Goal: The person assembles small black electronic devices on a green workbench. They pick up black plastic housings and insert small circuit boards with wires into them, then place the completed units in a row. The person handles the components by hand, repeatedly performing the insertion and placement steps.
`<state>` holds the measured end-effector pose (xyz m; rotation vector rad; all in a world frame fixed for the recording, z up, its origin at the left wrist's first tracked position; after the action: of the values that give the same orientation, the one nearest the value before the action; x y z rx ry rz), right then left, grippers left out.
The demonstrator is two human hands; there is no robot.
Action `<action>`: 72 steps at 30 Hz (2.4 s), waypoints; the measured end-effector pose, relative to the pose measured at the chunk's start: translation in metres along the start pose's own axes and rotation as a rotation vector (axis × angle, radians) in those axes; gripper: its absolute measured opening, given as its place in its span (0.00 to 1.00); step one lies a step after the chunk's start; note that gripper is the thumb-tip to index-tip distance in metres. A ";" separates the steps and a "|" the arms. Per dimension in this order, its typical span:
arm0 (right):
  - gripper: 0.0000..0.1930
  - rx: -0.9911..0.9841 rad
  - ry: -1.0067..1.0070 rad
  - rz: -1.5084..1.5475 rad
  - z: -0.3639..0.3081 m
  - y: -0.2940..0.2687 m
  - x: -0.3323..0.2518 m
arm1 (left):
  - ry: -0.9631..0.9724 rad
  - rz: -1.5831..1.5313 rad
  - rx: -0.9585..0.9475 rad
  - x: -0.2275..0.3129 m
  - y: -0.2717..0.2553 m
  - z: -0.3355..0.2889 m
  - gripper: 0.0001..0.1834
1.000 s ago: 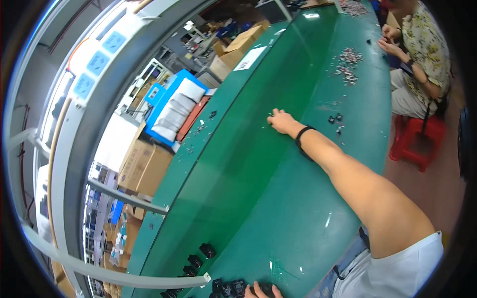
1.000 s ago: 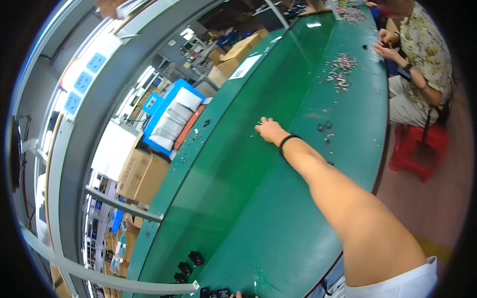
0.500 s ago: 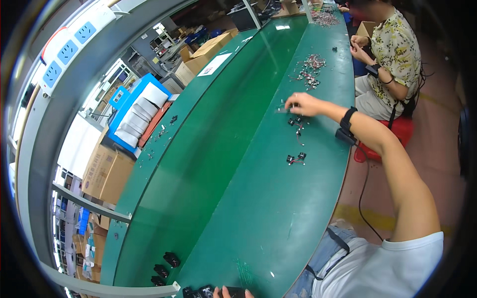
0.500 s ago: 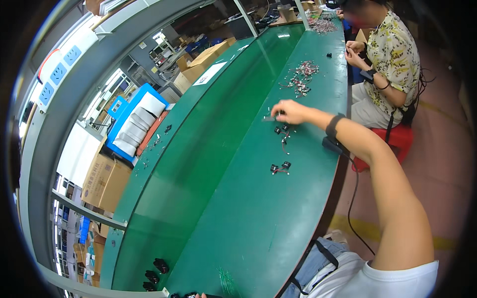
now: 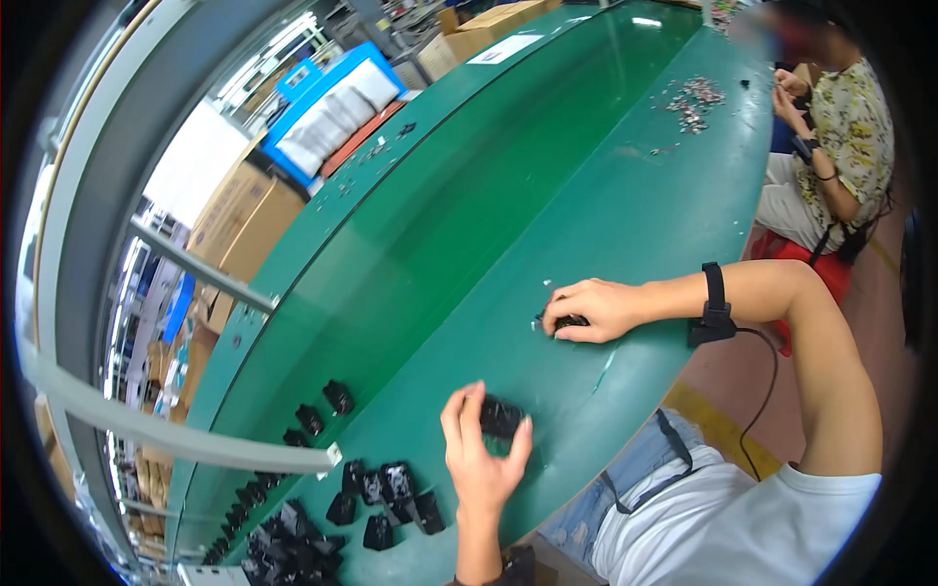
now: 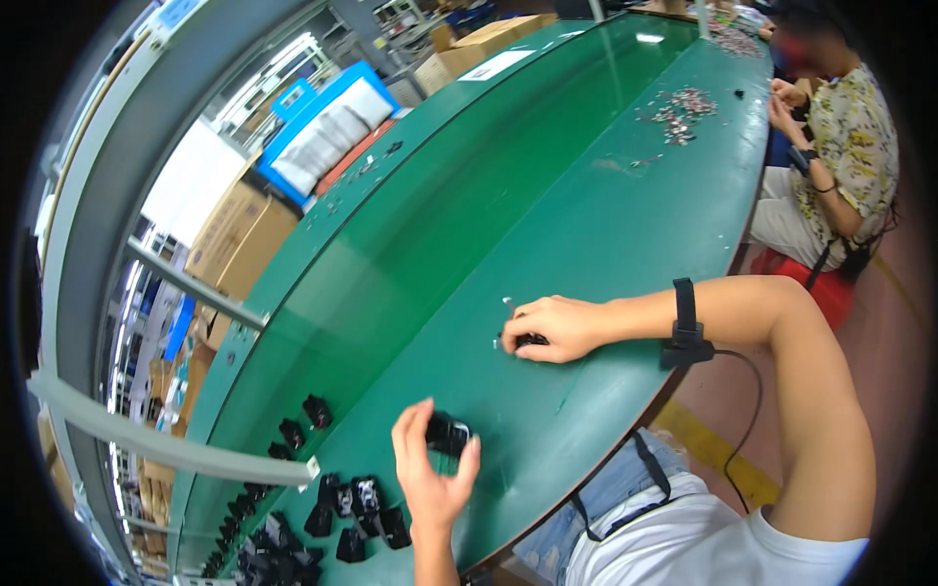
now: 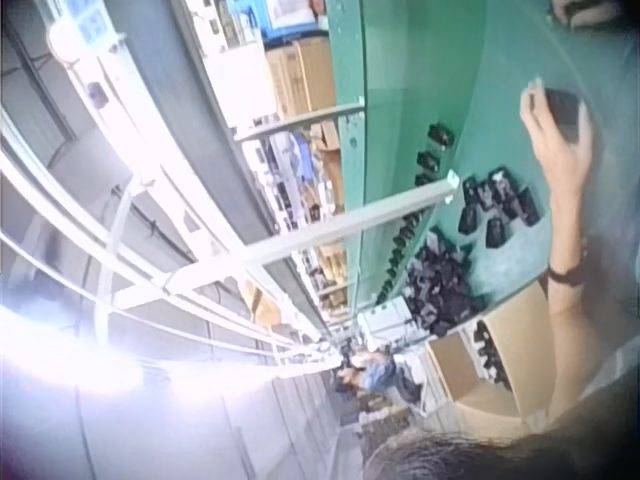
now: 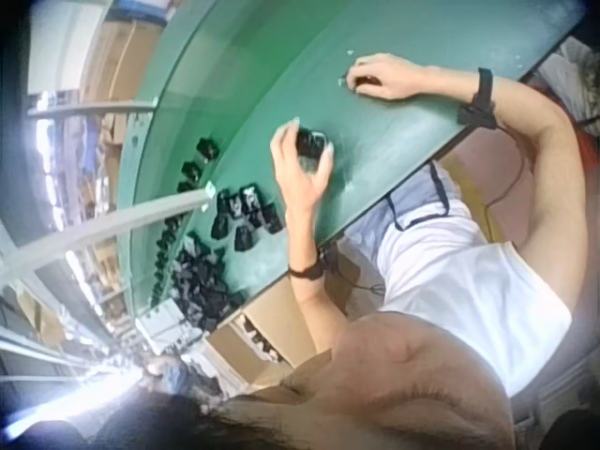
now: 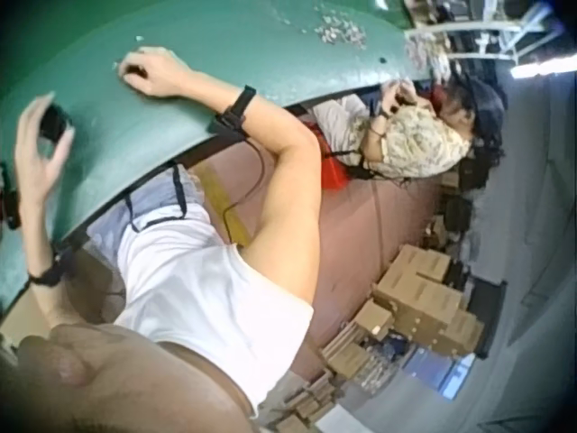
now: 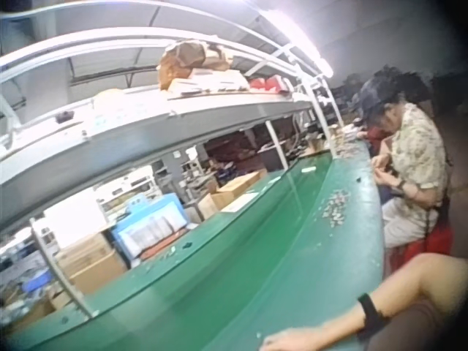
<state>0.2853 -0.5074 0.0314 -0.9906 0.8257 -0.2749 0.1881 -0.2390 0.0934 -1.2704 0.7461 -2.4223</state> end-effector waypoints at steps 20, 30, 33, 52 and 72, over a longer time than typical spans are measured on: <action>0.11 0.057 0.154 0.618 0.084 0.033 -0.044 | -0.420 -0.059 0.275 -0.089 -0.018 0.005 0.45; 0.06 0.079 0.209 0.985 0.069 0.033 -0.062 | -0.326 -0.164 0.084 -0.073 -0.002 0.005 0.47; 0.04 0.098 0.124 0.813 0.067 0.029 -0.068 | -0.111 -0.105 0.069 -0.073 -0.004 0.009 0.46; 0.04 0.110 0.194 0.708 0.057 0.015 -0.092 | -0.138 -0.190 0.137 -0.068 0.004 0.009 0.53; 0.05 0.057 -0.173 0.356 0.055 0.027 -0.081 | -0.112 -0.277 -0.002 -0.073 0.009 0.004 0.57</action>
<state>0.2664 -0.4135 0.0639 -0.7849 0.8143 0.0910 0.2326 -0.2124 0.0414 -1.5890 0.5739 -2.5331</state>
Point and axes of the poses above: each hand's wrist, its own z-axis towards the middle knuckle, its own y-axis out of the palm, x = y × z, the point moved 2 cm from there along z, towards the middle knuckle, and after that the axes turned 10 degrees about -z, right-handed, at the moved point
